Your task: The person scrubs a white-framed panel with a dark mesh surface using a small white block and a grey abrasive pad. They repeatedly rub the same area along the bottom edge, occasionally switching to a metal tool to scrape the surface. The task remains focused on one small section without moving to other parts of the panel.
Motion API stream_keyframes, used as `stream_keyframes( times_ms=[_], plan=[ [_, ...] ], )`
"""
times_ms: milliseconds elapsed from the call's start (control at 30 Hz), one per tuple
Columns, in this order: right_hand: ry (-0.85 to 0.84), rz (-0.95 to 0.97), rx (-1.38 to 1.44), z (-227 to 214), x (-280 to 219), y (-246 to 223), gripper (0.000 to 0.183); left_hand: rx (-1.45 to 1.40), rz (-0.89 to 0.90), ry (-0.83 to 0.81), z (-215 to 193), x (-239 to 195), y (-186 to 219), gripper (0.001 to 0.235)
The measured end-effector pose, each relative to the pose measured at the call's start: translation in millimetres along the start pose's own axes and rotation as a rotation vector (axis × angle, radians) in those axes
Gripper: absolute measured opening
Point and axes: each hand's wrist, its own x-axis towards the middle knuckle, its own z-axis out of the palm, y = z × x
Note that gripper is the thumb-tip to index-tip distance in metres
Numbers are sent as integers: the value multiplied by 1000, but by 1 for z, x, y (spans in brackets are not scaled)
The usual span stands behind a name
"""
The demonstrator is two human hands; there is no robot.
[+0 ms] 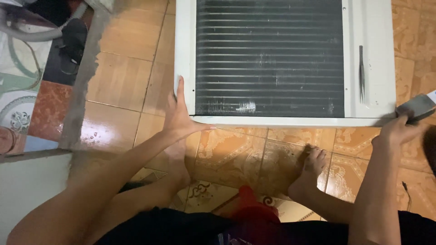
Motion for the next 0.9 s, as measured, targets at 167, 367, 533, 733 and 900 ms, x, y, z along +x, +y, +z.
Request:
stream_keyframes(
  times_ms=[167, 367, 533, 733, 900],
  plan=[
    [-26, 78, -12, -6, -8, -20, 22, -104, 25, -18, -1, -5, -3, 169],
    [-57, 92, -70, -14, -28, -51, 22, -276, -41, -45, -13, -18, 9, 164],
    [12, 202, -48, -21, -26, -51, 21, -108, -67, -33, -17, -29, 13, 165],
    [-6, 161, -58, -31, -23, -61, 22, -113, -71, -71, -17, -34, 14, 169],
    [5, -178, -126, -34, -24, -58, 20, -124, -31, -59, -26, -29, 18, 170]
  ],
)
